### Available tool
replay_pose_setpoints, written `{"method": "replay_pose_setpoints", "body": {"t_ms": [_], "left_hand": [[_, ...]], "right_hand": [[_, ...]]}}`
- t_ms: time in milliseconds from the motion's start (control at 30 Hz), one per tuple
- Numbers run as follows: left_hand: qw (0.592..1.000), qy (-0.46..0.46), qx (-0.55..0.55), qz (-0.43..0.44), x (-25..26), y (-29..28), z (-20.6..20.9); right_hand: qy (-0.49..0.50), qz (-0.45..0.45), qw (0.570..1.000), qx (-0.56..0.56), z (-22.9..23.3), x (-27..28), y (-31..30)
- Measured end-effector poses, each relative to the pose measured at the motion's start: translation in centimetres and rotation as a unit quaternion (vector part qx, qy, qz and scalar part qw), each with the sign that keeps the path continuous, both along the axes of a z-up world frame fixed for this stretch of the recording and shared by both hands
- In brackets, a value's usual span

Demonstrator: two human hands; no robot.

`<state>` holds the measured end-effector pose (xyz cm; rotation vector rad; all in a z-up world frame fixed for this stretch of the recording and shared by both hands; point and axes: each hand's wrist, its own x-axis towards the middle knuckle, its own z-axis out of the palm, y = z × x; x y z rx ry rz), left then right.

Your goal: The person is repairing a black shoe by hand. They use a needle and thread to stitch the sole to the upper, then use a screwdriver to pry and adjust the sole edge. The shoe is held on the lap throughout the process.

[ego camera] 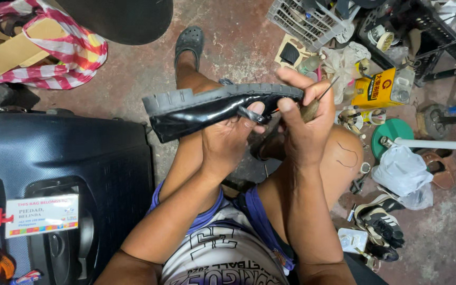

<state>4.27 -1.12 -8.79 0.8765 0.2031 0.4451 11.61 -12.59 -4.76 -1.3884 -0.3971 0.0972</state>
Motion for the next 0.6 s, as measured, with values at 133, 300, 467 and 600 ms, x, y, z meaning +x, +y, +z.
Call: {"method": "replay_pose_setpoints", "body": {"t_ms": [133, 300, 467, 600], "left_hand": [[0.998, 0.051, -0.001, -0.029, 0.0, 0.5, -0.2], [0.989, 0.14, 0.0, -0.036, -0.6, 0.8, -1.3], [0.991, 0.13, 0.018, 0.001, -1.0, 0.9, -2.7], [0.998, 0.034, 0.006, 0.059, -0.9, 1.1, -3.3]], "right_hand": [[-0.006, 0.03, 1.0, -0.004, -0.9, 0.0, 0.6], [0.008, 0.033, 0.998, -0.046, -1.4, -0.1, 0.5], [-0.08, 0.057, 0.992, -0.08, -0.7, -0.2, 1.3], [-0.079, -0.018, 0.996, -0.049, 0.1, -0.5, 0.8]]}}
